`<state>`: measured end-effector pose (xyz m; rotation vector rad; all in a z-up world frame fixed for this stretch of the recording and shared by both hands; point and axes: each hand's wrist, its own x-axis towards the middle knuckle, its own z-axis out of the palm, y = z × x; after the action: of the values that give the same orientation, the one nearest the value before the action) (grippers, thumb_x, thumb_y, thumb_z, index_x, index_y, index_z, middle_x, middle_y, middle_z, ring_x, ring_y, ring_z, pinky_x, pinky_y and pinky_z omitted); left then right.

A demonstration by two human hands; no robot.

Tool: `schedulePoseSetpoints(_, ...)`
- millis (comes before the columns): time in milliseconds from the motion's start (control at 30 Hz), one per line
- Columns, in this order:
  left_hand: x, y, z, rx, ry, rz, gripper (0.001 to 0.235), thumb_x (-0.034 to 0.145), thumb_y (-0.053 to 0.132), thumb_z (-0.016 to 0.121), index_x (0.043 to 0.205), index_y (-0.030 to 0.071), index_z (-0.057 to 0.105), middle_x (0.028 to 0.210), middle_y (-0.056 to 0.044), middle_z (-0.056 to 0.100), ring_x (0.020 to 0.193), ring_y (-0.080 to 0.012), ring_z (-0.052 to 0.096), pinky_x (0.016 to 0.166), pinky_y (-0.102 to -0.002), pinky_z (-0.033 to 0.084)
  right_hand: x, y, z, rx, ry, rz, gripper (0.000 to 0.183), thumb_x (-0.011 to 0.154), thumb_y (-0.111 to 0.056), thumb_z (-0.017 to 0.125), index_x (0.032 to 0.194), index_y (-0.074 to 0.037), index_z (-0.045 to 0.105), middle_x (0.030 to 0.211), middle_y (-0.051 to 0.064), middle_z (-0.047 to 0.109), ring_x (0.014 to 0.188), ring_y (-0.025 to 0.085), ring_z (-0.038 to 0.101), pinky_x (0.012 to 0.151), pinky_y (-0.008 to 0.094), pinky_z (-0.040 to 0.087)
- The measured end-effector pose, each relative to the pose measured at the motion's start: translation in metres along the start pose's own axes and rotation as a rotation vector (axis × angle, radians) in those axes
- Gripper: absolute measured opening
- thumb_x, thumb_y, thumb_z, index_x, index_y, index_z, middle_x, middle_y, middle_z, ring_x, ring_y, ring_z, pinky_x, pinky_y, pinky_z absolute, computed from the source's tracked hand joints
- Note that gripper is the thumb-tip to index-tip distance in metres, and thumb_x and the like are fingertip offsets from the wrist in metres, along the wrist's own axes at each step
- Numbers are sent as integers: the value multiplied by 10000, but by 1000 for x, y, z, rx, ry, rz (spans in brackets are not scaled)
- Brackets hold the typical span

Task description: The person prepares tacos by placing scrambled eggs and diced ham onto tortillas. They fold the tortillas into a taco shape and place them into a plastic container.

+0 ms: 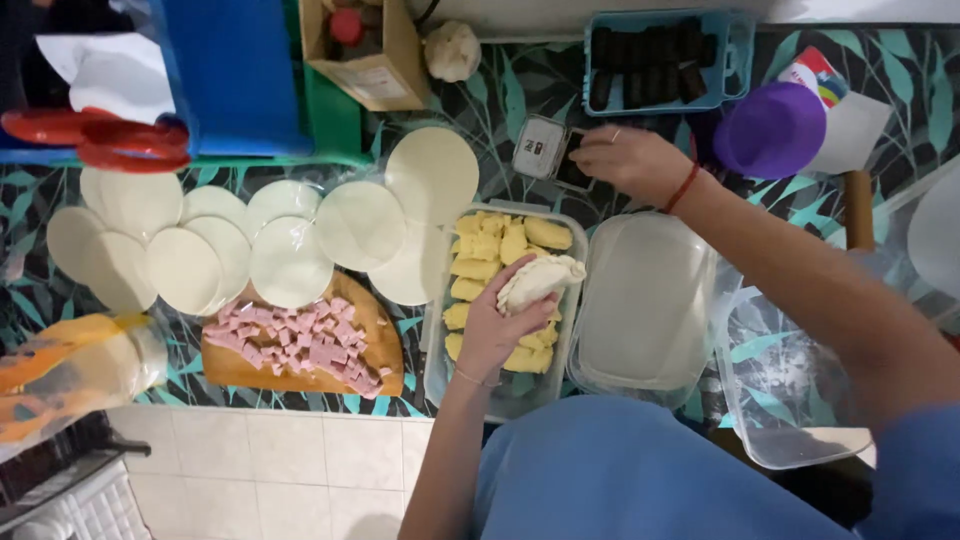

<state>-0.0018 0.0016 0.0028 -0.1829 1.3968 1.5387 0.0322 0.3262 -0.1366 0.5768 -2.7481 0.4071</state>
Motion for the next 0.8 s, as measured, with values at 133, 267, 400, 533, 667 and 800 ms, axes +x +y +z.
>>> schedulePoseSetpoints(133, 1, 0, 1, -37, 31, -9, 762, 730, 49, 905, 1432, 84, 609, 1135, -187, 733, 970, -268, 770, 728, -310, 687, 6, -19, -12, -210, -44, -95, 190, 1091, -101, 502, 1153, -65, 678, 1302, 69, 651, 1251, 267, 625, 983, 346, 530)
schedulePoseSetpoints(267, 6, -2, 9, 77, 100, 54, 731, 723, 133, 923, 1397, 105, 640, 1171, -149, 711, 980, -213, 739, 722, -297, 674, 52, -58, -60, 40, -103, 369, 65, 1025, -10, 631, 1048, -9, 692, 1065, 112, 685, 966, 338, 679, 778, 461, 575)
schedulePoseSetpoints(400, 1, 13, 12, 232, 138, 85, 651, 809, 161, 854, 1418, 97, 633, 1240, -288, 655, 1024, -373, 731, 726, -407, 689, 50, -112, -101, 524, 85, 553, 93, 1013, -145, 701, 1063, -146, 779, 1278, -10, 711, 1167, 244, 693, 899, 396, 587)
schedulePoseSetpoints(533, 15, -3, 12, 241, 142, 142, 656, 771, 118, 855, 1391, 89, 643, 1268, -288, 626, 1055, -385, 707, 729, -410, 686, 58, -159, -118, 541, 146, 416, 104, 928, -81, 755, 998, -142, 803, 1295, 50, 722, 1139, 230, 707, 963, 376, 569)
schedulePoseSetpoints(667, 15, -1, 17, 142, 170, 71, 790, 640, 164, 964, 1365, 79, 661, 1180, -222, 701, 1027, -299, 713, 767, -382, 669, 62, -175, -121, 206, 97, 220, 214, 878, 82, 713, 1010, -84, 745, 1182, 94, 721, 1095, 255, 698, 867, 396, 599)
schedulePoseSetpoints(800, 5, 10, 14, 228, 193, 85, 774, 611, 101, 938, 1343, 154, 693, 1077, -202, 751, 912, -268, 763, 723, -331, 672, 68, -183, -125, 144, -34, 174, 144, 876, 26, 719, 944, -100, 709, 1037, 99, 686, 1035, 255, 645, 858, 432, 567)
